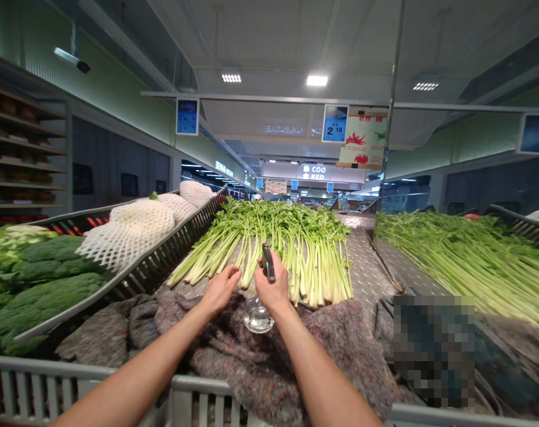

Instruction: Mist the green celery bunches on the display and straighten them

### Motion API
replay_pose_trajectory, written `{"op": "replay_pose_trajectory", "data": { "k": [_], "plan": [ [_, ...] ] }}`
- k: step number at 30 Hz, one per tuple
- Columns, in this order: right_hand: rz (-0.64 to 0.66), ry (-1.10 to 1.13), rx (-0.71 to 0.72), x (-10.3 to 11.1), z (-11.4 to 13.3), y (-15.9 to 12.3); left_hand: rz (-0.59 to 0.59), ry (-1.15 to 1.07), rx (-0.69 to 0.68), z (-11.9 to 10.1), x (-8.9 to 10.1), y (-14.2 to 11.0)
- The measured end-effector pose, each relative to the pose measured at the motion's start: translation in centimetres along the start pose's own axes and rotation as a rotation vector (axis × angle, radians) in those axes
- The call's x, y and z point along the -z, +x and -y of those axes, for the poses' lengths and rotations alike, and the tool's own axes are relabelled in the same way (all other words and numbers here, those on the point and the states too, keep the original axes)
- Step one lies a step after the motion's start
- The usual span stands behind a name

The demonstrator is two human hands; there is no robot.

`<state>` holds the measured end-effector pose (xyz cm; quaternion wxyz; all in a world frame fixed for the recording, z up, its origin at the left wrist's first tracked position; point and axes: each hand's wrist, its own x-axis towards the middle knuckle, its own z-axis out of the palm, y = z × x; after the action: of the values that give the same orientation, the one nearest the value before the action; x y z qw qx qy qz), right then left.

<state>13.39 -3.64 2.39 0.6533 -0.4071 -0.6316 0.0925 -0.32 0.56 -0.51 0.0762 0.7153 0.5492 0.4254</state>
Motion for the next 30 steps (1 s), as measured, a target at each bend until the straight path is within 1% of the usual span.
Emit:
{"op": "replay_pose_trajectory", "data": {
  "k": [7,12,16,20,23,27,30],
  "plan": [
    [-0.008,0.005,-0.043,0.00,-0.62,-0.09,0.017,-0.021,0.003,0.09,-0.03,0.03],
    [0.023,0.005,-0.023,-0.14,-0.73,-0.05,0.056,-0.019,0.007,0.38,-0.28,0.00],
    [0.049,0.017,-0.029,-0.17,-0.58,-0.09,0.054,-0.046,-0.002,0.31,-0.24,-0.02],
    [0.065,0.030,-0.050,-0.11,-0.47,-0.15,0.031,-0.065,0.005,0.22,-0.15,0.04],
    [0.030,0.034,-0.034,-0.04,-0.47,-0.15,0.005,-0.079,-0.011,0.36,-0.27,0.20],
    [-0.047,0.045,-0.064,0.10,-0.46,0.05,-0.086,-0.117,-0.017,0.55,-0.45,0.49],
    [-0.044,0.049,-0.052,0.17,-0.28,0.24,-0.158,-0.124,-0.030,0.46,-0.36,0.61]
  ]
}}
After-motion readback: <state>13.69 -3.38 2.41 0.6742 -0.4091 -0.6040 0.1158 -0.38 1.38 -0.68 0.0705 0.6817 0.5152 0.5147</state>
